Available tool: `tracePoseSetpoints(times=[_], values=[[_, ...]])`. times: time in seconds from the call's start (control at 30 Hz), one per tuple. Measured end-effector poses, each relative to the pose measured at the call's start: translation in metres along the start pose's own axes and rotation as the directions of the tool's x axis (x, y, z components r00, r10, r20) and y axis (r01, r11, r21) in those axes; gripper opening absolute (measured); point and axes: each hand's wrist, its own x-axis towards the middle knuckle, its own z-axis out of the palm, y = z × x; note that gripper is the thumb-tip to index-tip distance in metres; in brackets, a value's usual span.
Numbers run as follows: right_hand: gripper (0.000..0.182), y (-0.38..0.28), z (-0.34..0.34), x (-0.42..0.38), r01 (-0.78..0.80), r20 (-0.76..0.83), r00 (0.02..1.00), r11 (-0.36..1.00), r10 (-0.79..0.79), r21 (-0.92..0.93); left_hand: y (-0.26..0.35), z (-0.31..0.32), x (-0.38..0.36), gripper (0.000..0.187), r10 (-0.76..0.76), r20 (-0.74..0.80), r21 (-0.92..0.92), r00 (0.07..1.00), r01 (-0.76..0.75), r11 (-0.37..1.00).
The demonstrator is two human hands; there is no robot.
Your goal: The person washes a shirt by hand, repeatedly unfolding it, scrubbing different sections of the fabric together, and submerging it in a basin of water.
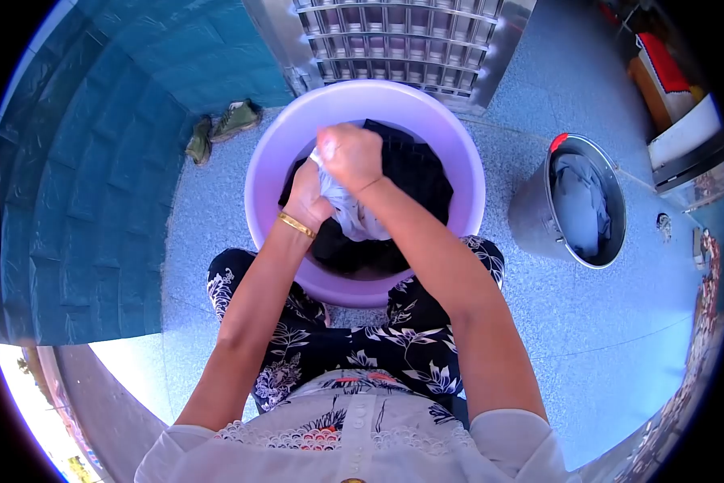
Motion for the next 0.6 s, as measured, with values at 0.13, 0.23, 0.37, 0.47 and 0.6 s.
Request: tracePoseSetpoints(times=[0.13, 0.23, 0.37, 0.47, 0.6], values=[[0.037, 0.023, -0.016, 0.023, -0.420, 0.271, 0.876, 0.907, 0.399, 0.023, 0.016, 0.020, -0.009, 0.027, -0.042, 0.030, 0.144, 0.999, 0.037, 0.989], [0.047, 0.027, -0.032, 0.024, -0.391, 0.825, 0.537, 0.918, 0.176, 0.059, 0.041, 0.014, -0.011, 0.032, 0.318, -0.083, 0.263, 0.944, -0.287, 0.921], [0.034, 0.029, -0.059, 0.040, -0.617, 0.815, 0.456, 0.787, 0.358, 0.000, 0.031, -0.006, -0.004, 0.036, 0.487, 0.222, 0.808, 0.845, -0.439, 0.393], [0.029, 0.036, -0.076, 0.054, -0.743, 0.555, 0.655, 0.307, 0.512, 0.595, 0.016, -0.031, 0.003, 0.036, 0.284, 0.314, 0.915, 0.906, -0.209, -0.345], [0.031, 0.061, -0.090, 0.056, -0.447, 0.343, 0.725, 0.029, 0.598, 0.894, 0.017, -0.025, 0.008, 0.029, 0.299, 0.183, 0.983, 0.937, -0.176, -0.050]])
